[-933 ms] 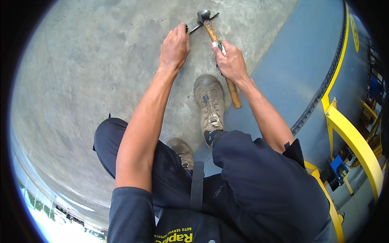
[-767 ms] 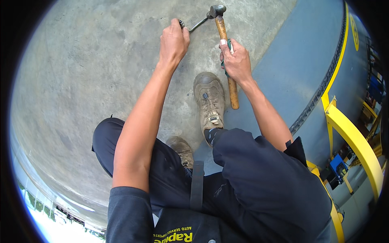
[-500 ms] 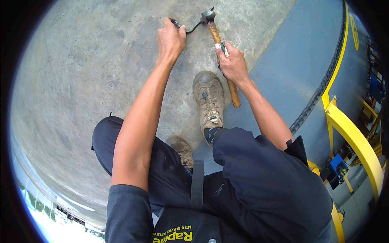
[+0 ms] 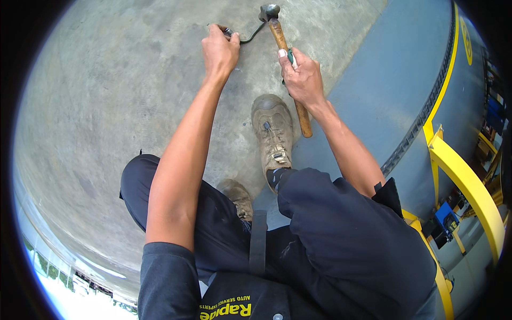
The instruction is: The person uses a hammer to bend a metal rod on the floor, then moves to a tool cart to cut and trim multiple metal rods with pliers. The person returns to the floor to hammer another rod and finishes by organizing tools in a drawer.
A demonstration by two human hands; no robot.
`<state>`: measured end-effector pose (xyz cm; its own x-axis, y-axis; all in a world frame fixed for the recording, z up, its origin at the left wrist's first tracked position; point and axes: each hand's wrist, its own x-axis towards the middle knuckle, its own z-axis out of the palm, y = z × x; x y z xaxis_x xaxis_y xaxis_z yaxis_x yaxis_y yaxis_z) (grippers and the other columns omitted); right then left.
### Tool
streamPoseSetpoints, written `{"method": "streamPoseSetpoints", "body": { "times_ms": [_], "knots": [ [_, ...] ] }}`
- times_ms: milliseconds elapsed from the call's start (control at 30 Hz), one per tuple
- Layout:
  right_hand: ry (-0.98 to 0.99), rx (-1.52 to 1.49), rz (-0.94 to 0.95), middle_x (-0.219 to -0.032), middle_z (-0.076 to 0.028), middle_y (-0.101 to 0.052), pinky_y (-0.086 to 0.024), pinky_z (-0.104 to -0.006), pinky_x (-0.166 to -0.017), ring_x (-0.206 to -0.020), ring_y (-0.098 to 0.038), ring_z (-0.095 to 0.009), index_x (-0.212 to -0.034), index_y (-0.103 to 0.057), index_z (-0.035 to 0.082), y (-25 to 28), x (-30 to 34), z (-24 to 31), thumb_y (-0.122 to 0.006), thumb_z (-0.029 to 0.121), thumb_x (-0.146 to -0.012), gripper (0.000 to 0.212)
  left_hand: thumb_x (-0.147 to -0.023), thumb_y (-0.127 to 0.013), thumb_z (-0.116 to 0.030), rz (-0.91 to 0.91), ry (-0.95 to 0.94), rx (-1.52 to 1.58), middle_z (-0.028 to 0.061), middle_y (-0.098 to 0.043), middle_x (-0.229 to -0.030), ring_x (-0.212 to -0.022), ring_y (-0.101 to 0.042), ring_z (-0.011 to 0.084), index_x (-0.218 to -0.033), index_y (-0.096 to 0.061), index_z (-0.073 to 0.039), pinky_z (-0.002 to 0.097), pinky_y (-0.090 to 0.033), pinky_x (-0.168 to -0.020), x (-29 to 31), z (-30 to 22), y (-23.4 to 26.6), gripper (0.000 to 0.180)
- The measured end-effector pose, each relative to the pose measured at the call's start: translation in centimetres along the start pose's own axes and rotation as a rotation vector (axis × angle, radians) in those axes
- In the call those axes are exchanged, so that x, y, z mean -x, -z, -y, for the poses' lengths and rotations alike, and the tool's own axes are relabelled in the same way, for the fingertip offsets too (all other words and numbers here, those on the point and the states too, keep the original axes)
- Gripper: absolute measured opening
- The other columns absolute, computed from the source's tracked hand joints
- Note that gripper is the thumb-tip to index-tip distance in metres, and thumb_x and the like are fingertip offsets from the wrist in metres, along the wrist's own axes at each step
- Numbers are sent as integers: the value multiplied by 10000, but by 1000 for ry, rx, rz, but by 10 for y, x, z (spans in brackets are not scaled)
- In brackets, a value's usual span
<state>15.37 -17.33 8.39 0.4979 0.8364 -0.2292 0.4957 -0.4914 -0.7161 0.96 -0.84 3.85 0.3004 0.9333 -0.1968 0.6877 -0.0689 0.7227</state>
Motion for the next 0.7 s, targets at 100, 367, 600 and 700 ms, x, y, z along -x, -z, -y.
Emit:
{"method": "streamPoseSetpoints", "body": {
  "times_ms": [100,367,600,700],
  "knots": [
    [-29,28,63,-567,-40,-566,-426,-370,-496,-508,-541,-131,-819,-569,46,1,-6,-1,-614,416,-1116,476,-954,-786,-283,-2,14,2,214,-805,-973,-938,-784,355,-1159,-690,48,435,-595,-891,-3,-1,1,401],
    [-220,-158,-23,-586,-125,-590,-464,-454,-581,-539,-577,-273,-814,-577,29,1,-2,-9,-627,422,-1093,485,-982,-776,-217,-41,-200,37,157,-797,-1010,-916,-782,311,-1171,-719,-47,386,-609,-820,-2,-4,6,260],
    [-219,-148,12,-576,-116,-592,-461,-440,-561,-524,-576,-256,-806,-576,28,16,8,0,-637,425,-1089,491,-1002,-713,-128,-53,-578,-118,98,-704,-1043,-925,-733,334,-1113,-675,-113,440,-608,-770,18,-1,5,118],
    [-135,-141,16,-562,-111,-579,-461,-428,-554,-515,-567,-257,-808,-587,36,18,8,18,-636,421,-1089,480,-1003,-698,-127,-45,-620,-134,98,-687,-1047,-944,-724,338,-1113,-661,-110,452,-609,-773,23,1,1,117]
  ]
}}
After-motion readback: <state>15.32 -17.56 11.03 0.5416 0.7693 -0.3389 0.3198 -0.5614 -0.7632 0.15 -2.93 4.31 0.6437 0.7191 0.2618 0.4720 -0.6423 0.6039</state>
